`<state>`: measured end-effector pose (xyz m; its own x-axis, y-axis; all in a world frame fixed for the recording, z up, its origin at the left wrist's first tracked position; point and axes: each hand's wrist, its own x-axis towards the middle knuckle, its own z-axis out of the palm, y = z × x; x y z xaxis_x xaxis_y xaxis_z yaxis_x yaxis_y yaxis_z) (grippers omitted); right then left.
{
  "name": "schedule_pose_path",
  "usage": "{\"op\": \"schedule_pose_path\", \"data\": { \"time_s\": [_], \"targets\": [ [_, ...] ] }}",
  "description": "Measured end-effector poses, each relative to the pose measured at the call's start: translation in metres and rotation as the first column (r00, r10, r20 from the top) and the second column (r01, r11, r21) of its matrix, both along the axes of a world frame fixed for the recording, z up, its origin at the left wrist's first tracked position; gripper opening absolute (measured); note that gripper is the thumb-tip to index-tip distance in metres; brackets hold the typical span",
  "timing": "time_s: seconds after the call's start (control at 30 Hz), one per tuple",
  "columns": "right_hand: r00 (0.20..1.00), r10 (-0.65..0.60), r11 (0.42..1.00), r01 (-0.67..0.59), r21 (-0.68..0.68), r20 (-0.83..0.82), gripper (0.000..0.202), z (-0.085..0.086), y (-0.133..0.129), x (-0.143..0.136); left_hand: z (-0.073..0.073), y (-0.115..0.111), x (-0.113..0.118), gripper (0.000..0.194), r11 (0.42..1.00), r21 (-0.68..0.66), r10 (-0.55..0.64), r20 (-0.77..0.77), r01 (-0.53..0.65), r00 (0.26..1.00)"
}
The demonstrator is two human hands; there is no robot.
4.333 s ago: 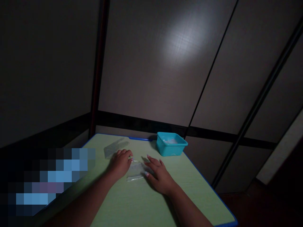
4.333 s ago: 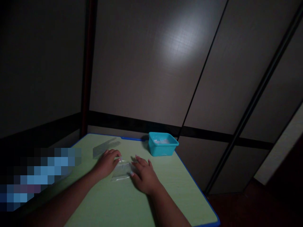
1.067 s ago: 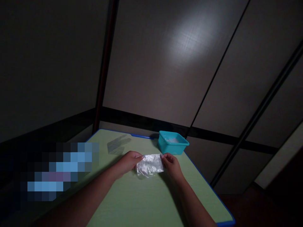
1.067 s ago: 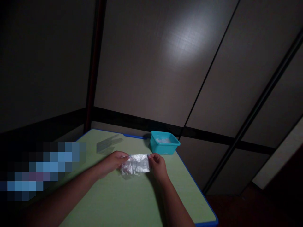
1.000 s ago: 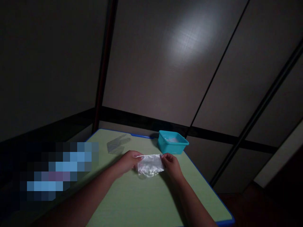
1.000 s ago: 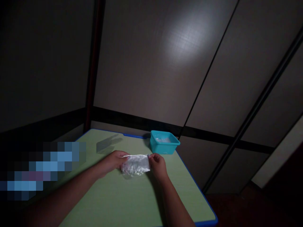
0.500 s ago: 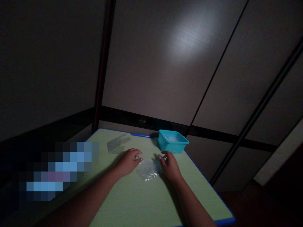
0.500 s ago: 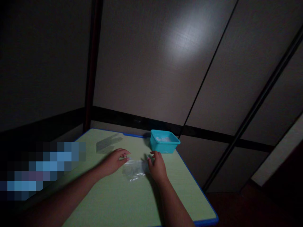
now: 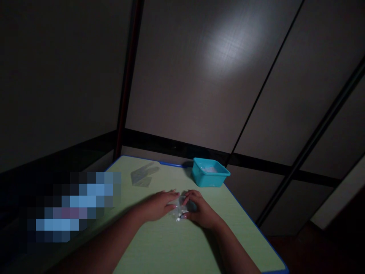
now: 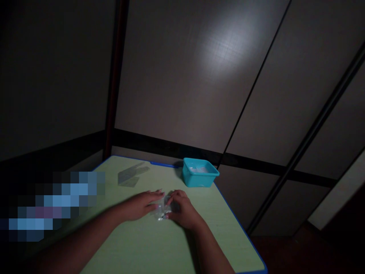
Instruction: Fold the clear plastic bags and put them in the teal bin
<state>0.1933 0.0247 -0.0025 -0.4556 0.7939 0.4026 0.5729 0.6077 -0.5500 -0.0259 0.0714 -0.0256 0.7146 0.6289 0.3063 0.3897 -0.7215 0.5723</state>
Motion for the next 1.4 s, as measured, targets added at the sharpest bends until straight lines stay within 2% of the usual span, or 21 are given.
{"op": "schedule_pose_path", "data": {
  "time_s": [0.17, 0.47, 0.8, 0.97, 1.07, 1.17, 1.27, 1.4],
  "targets": [
    [0.999, -0.036, 0.999, 0.036, 0.010, -0.006, 0.022, -0.003, 0.002, -0.002, 0.001, 0.000, -0.003, 0.049, 0.997, 0.057, -0.054, 0.008, 0.053, 0.999],
    [0.994, -0.106, 0.993, 0.107, 0.057, -0.022, 0.011, -0.009, 0.006, -0.002, -0.002, 0.001, -0.002, 0.060, 1.000, -0.010, -0.026, -0.045, 0.025, 0.999],
    [0.990, -0.135, 0.986, 0.139, 0.095, -0.048, 0.004, -0.005, 0.006, -0.003, 0.001, -0.003, -0.003, 0.060, 1.000, -0.007, 0.006, -0.077, -0.007, 0.997],
    [0.987, -0.144, 0.984, 0.150, 0.092, -0.066, 0.004, -0.002, 0.005, -0.005, 0.002, -0.004, 0.002, 0.051, 0.998, 0.044, 0.045, -0.009, -0.045, 0.999],
    [0.988, -0.146, 0.985, 0.151, 0.088, -0.060, 0.005, -0.002, 0.004, -0.005, 0.009, -0.008, 0.008, 0.041, 0.984, 0.127, 0.113, 0.092, -0.124, 0.989],
    [0.989, -0.140, 0.985, 0.144, 0.092, -0.049, 0.006, -0.002, 0.004, -0.005, 0.018, -0.011, 0.013, 0.026, 0.972, 0.177, 0.128, 0.153, -0.155, 0.980],
    [0.990, -0.133, 0.986, 0.138, 0.092, -0.051, 0.006, -0.003, 0.004, -0.005, 0.021, -0.011, 0.016, 0.015, 0.972, 0.166, 0.139, 0.174, -0.168, 0.975],
    [0.989, -0.136, 0.986, 0.141, 0.091, -0.056, 0.007, -0.003, 0.005, -0.006, 0.018, -0.008, 0.016, 0.010, 0.972, 0.131, 0.166, 0.192, -0.193, 0.967]
  ]
}}
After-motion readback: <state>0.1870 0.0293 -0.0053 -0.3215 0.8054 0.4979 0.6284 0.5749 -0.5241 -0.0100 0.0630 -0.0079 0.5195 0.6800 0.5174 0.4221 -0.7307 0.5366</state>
